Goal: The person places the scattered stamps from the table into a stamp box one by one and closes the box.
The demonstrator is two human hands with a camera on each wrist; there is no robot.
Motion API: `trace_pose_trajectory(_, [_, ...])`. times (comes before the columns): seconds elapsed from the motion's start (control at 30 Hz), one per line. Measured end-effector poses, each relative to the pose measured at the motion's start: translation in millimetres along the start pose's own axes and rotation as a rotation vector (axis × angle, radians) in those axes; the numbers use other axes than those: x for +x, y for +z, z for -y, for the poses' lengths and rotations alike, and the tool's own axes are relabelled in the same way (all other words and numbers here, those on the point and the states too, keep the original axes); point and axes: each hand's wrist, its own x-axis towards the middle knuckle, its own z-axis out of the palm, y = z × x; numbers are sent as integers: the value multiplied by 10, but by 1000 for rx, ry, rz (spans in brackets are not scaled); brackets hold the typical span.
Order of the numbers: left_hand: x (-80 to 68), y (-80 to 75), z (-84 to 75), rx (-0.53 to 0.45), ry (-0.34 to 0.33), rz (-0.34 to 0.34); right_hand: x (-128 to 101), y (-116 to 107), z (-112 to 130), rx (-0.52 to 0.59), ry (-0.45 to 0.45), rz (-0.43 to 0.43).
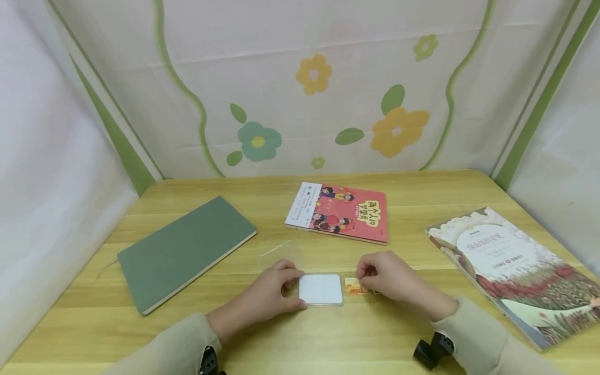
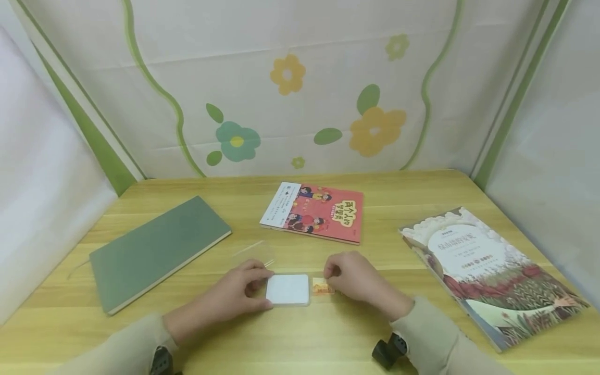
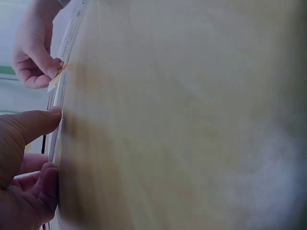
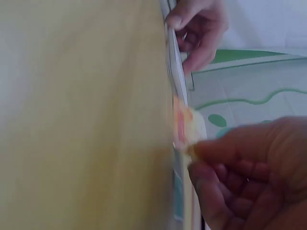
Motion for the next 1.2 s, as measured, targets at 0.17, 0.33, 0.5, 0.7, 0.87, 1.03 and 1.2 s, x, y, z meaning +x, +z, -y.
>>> trace_pose_trajectory(0.17, [4,0,-10,1,-10,12,43,-99,-21,59,-24,94])
trace_pose_trajectory(0.33, [23,19,-11,15,-14,21,53,-209,-74,169,-10,187])
trace_pose_trajectory(0.5, [37,43,0,6,-18,20,56,-320,-50,251,3,225])
trace_pose_trajectory(0.7, [25,46,21,14,-38,12,178,-236,104,276,-20,254])
trace_pose_trajectory(0.87, [30,48,26,-5,-45,13,300,-81,202,266,-13,249])
trace_pose_trajectory(1.03, [39,62,38,-15,-47,17,371,40,269,260,12,228])
trace_pose_trajectory(1.2, [37,63,56,-6,-52,11,413,133,333,270,-15,222])
